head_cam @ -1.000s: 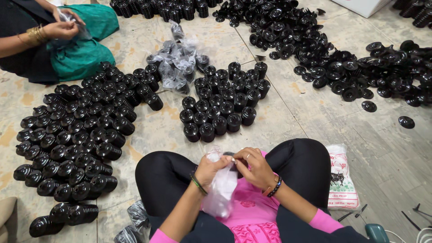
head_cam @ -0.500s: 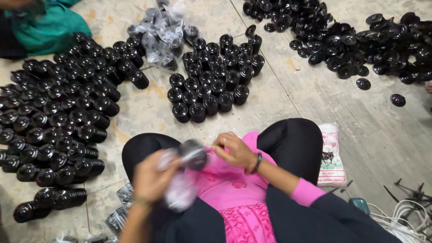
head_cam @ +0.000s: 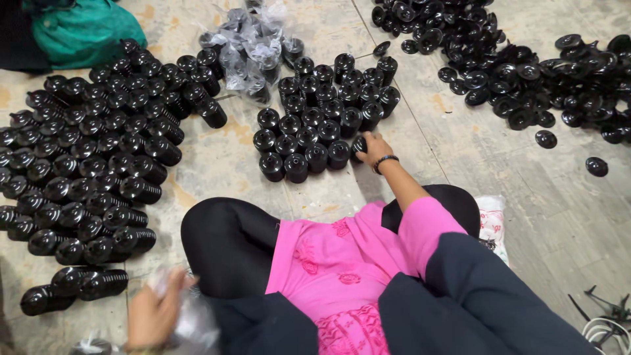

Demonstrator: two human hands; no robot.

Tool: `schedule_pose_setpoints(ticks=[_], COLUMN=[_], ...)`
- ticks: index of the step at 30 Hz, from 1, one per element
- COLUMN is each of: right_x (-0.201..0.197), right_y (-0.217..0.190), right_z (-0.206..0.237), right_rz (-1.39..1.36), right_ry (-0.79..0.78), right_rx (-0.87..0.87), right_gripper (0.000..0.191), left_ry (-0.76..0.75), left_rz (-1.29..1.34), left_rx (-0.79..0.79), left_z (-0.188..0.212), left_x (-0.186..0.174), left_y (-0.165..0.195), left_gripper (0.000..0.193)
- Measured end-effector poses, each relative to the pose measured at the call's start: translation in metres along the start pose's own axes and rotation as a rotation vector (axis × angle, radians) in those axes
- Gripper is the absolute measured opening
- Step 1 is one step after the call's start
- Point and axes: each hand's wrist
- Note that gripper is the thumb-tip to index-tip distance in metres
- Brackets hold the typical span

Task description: The person sits on the floor surrounded by many black plastic parts and plastic bags. They pick up a part, place it into a plastic bag, and set the filled bag aside with other bagged parts, repeating this for successive parts.

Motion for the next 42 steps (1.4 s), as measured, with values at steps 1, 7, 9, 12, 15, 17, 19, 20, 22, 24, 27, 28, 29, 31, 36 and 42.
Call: schedule_pose_setpoints(ticks=[1, 7, 9, 12, 15, 17, 19, 20, 22, 24, 27, 28, 29, 31, 36, 42], right_x=[0.003, 0.038, 0.032, 0.011, -0.002, -0.006, -0.011, -0.011, -0.008, -0.002, 0.006, 0.006, 0.005, 0.000, -0.024, -0.017], right_y=[-0.003, -0.036, -0.048, -0.071, -0.100, -0.109, -0.104, -0.098, -0.087, -0.080, -0.074, -0.071, -0.068, -0.059, -0.025, -0.002], right_z=[0.008, 0.073, 0.087, 0.113, 0.138, 0.143, 0.138, 0.136, 0.134, 0.136, 0.140, 0.140, 0.141, 0.141, 0.171, 0.196], right_rz=[0.030, -0.062, -0.393, -1.104, -1.253, -1.138, -1.289, -1.363, -1.362, -1.377, -1.538, -1.673, -1.806, -1.915, -1.387, -1.055], right_ry=[-0.062, 0.044, 0.115, 0.001, -0.036, 0.116, 0.137, 0.143, 0.084, 0.058, -0.030, -0.127, -0.226, -0.454, -0.726, -0.915], right_rx=[0.043, -0.283, -0.339, -0.330, -0.442, -0.370, -0.237, -0.171, -0.171, -0.214, -0.242, -0.173, -0.099, -0.195, -0.227, -0.247], right_gripper=[0.073, 0.087, 0.079, 0.058, 0.058, 0.045, 0.028, 0.022, 0.014, 0.012, 0.015, 0.015, 0.014, 0.019, 0.024, 0.018], left_ry=[-0.048, -0.206, -0.002, 0.125, 0.237, 0.164, -0.033, -0.197, -0.332, -0.281, -0.271, -0.366, -0.461, -0.727, -1.231, -1.179], left_rz=[0.156, 0.691, 0.448, 0.369, 0.275, 0.419, 0.675, 0.853, 0.971, 0.861, 0.832, 0.827, 0.820, 0.908, 0.823, 0.739], left_rx=[0.051, 0.135, 0.403, 0.499, 0.587, 0.554, 0.424, 0.305, 0.162, 0.129, 0.124, 0.121, 0.119, -0.039, -0.233, -0.494], left_z=[-0.005, -0.073, -0.090, -0.098, -0.098, -0.099, -0.100, -0.102, -0.102, -0.100, -0.096, -0.096, -0.095, -0.094, -0.071, -0.057], left_x=[0.021, 0.148, 0.187, 0.219, 0.233, 0.234, 0.232, 0.230, 0.231, 0.237, 0.253, 0.256, 0.256, 0.245, 0.184, 0.184], left_y=[0.028, 0.171, 0.199, 0.219, 0.228, 0.228, 0.221, 0.215, 0.200, 0.183, 0.166, 0.163, 0.160, 0.156, 0.137, 0.114], left_gripper=[0.027, 0.029, 0.026, 0.025, 0.024, 0.028, 0.030, 0.031, 0.028, 0.025, 0.041, 0.042, 0.042, 0.035, 0.039, 0.033])
Point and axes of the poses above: each hand's wrist, its own z-axis away from the middle knuckle, its own x-axis out of the palm, y = z × x, and after that the axes turned 6 degrees about z, right-handed
